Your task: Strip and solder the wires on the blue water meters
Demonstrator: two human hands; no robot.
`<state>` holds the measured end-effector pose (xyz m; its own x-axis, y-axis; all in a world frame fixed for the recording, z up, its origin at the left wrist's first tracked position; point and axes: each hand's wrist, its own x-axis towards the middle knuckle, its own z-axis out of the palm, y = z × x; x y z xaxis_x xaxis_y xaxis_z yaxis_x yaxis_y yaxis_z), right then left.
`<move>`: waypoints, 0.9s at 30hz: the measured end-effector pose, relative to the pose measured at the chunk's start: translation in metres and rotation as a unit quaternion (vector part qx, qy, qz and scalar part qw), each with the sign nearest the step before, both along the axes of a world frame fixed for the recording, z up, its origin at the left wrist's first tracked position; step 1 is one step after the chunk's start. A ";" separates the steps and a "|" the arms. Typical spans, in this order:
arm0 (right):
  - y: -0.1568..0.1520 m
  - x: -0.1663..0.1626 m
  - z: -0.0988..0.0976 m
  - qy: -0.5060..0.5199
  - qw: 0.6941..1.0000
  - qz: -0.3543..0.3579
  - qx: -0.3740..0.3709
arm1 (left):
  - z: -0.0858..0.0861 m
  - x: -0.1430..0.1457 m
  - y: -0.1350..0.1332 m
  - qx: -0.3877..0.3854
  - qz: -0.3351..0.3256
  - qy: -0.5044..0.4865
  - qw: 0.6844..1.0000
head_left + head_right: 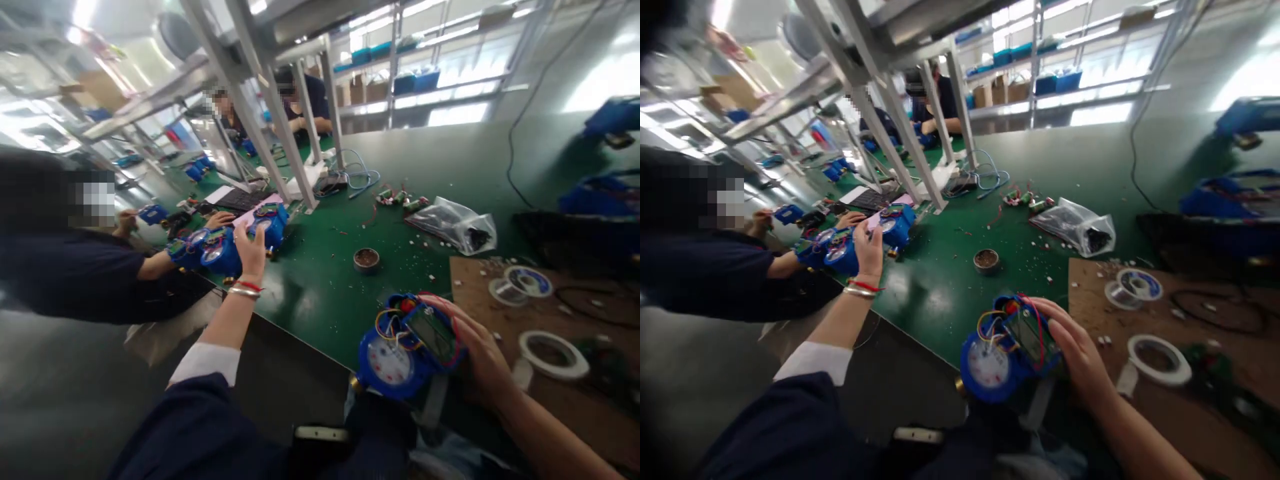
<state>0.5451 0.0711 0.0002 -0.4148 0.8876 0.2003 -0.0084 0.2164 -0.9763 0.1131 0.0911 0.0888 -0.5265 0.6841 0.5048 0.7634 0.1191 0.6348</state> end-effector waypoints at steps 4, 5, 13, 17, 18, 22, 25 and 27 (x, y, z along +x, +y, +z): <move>0.002 0.000 0.006 0.014 1.000 0.004 -0.018 | -0.013 0.076 -0.042 -0.084 -0.187 -0.064 0.977; 0.002 0.000 0.007 0.022 1.000 0.002 -0.018 | -0.016 0.096 -0.055 -0.118 -0.242 -0.091 0.959; -0.008 0.001 0.011 0.069 0.997 0.019 -0.039 | -0.029 0.189 -0.108 -0.304 -0.406 -0.441 0.740; -0.008 0.004 0.011 0.068 0.997 0.010 -0.027 | -0.032 0.203 -0.112 -0.292 -0.418 -0.501 0.699; -0.008 0.004 0.010 0.066 0.997 0.008 -0.024 | -0.032 0.205 -0.113 -0.289 -0.415 -0.505 0.700; -0.010 0.005 0.010 0.074 0.997 0.002 -0.030 | -0.034 0.211 -0.118 -0.286 -0.410 -0.505 0.704; -0.012 0.005 0.009 0.085 0.995 0.004 -0.048 | -0.035 0.214 -0.120 -0.282 -0.407 -0.505 0.707; -0.013 0.005 0.008 0.088 0.995 0.003 -0.054 | -0.035 0.215 -0.121 -0.279 -0.403 -0.507 0.709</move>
<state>0.5504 0.0585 0.0081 -0.3864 0.9059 0.1733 -0.1816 0.1095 -0.9773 0.3282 -0.0304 0.0534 0.2508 0.9128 -0.3223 -0.0893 0.3534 0.9312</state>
